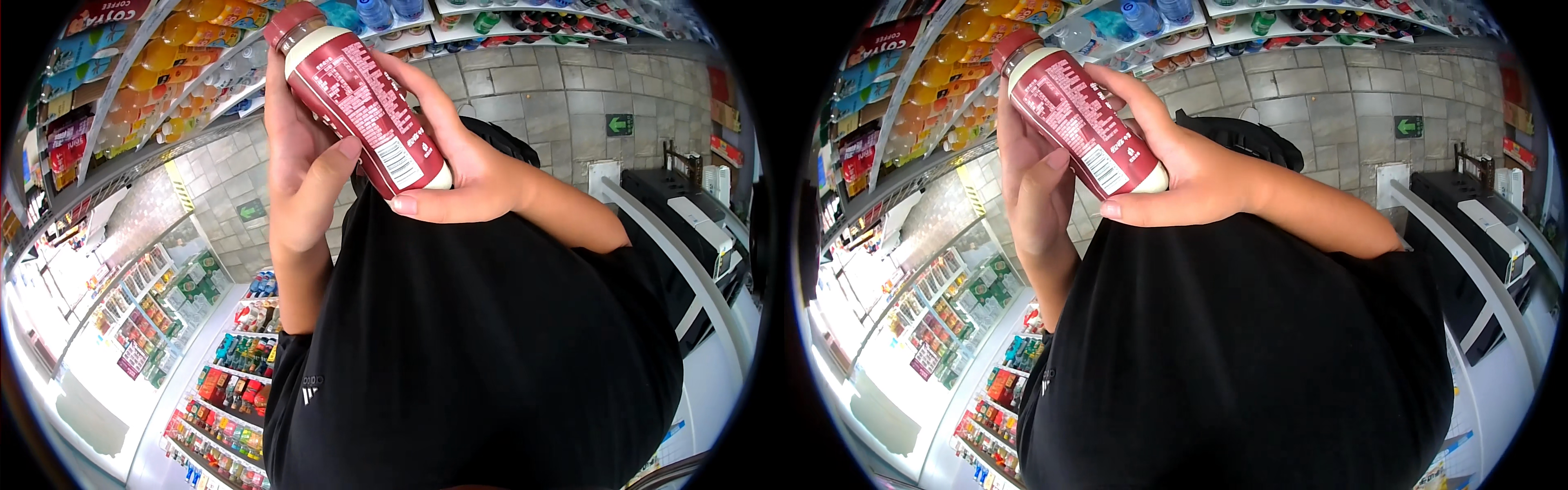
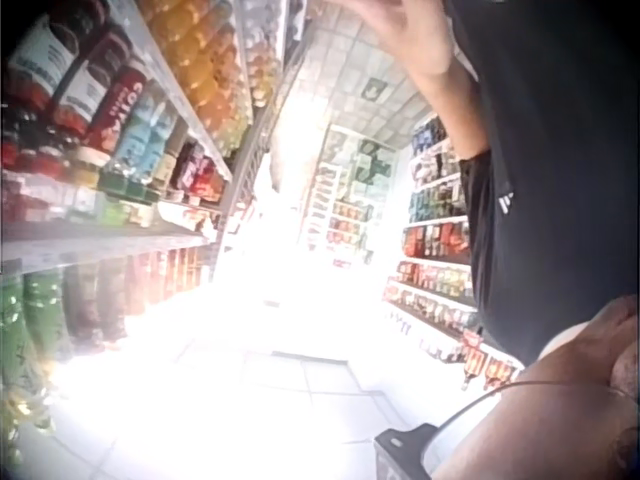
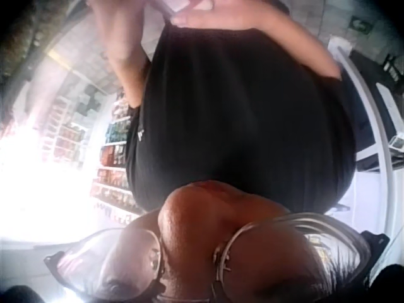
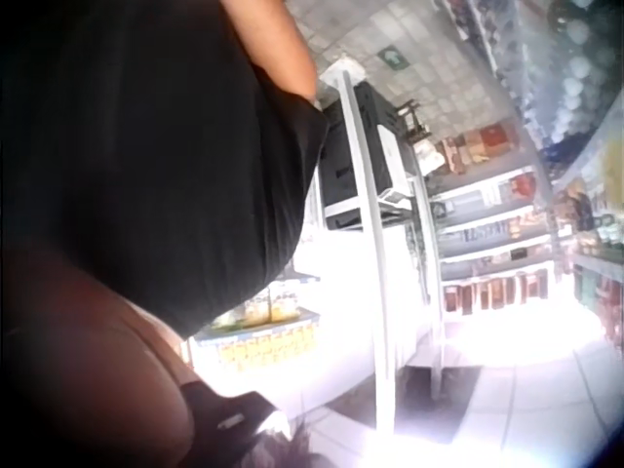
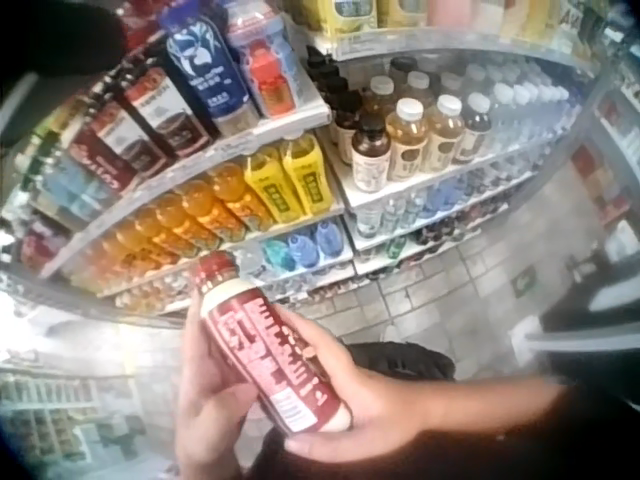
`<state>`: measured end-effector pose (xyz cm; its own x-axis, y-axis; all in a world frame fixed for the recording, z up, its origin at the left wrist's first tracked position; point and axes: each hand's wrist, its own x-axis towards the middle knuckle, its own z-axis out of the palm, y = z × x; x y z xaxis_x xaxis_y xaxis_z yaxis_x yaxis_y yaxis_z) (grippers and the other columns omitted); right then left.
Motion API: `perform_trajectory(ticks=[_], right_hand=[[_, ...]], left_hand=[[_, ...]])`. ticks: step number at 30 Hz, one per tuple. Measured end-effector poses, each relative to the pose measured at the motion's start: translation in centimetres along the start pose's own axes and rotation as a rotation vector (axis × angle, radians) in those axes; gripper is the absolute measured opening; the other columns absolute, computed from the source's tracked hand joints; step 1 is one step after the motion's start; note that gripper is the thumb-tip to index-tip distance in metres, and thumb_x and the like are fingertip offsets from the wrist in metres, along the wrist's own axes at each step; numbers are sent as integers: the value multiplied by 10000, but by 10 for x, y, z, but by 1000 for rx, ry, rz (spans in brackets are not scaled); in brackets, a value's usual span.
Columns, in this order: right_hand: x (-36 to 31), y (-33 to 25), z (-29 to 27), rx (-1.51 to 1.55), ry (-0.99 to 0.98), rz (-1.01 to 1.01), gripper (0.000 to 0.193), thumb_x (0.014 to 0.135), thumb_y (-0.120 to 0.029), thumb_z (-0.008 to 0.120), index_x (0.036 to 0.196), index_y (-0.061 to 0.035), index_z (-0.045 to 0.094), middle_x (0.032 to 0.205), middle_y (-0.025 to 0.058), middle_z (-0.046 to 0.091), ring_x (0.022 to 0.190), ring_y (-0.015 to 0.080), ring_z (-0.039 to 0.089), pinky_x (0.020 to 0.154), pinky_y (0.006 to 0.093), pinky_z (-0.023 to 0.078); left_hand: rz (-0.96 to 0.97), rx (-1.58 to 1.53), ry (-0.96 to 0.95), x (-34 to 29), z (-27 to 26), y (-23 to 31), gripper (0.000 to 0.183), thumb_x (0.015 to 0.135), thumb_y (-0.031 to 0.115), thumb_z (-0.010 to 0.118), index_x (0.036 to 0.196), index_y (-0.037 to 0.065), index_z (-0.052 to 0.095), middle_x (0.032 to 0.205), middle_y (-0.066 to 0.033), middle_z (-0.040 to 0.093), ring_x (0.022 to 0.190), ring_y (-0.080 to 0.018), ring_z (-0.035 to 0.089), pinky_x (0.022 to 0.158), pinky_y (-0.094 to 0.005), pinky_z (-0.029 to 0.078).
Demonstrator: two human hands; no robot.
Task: Selecting and examining various bottled beverages from shelves in a store.
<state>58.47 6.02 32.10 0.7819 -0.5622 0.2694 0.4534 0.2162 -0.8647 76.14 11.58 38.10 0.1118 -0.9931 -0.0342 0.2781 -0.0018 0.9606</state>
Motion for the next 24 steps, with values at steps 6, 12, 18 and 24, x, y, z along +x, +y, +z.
perform_trajectory(ticks=[6, 12, 18, 24], right_hand=[[-6, -5, -1, 32, -22, 51, 1103, 929, -93, 748, 1665, -79, -73, 1616, 161, 345, 1463, 230, 414, 1183, 408, 369], [-13, -3, -2, 179, 5, 77, 1081, 939, -91, 731, 1665, -85, -71, 1598, 169, 376, 1433, 231, 456, 1164, 408, 399], [-23, -4, -6, 218, 42, 88, 1084, 927, -59, 728, 1667, -93, -63, 1583, 161, 397, 1423, 230, 465, 1163, 403, 400], [-31, 1, -6, -85, 104, 34, 1103, 866, -13, 760, 1682, -96, 23, 1564, 178, 419, 1378, 257, 524, 1102, 398, 463]], left_hand=[[22, 52, 13, -6, 5, -2, 975, 906, 7, 581, 1663, -7, -34, 1577, -201, 362, 1411, -259, 463, 1172, -413, 396], [1, 117, -2, -8, 11, -4, 994, 908, -28, 593, 1662, 3, -54, 1564, -192, 373, 1379, -244, 490, 1154, -403, 415], [-26, 138, 28, -7, 25, -10, 1005, 892, -50, 592, 1662, 11, -51, 1525, -185, 414, 1340, -231, 519, 1117, -381, 448], [-102, 247, 80, -6, 37, -18, 983, 866, -72, 577, 1660, 33, 8, 1409, -133, 492, 1196, -177, 576, 1013, -354, 512]])
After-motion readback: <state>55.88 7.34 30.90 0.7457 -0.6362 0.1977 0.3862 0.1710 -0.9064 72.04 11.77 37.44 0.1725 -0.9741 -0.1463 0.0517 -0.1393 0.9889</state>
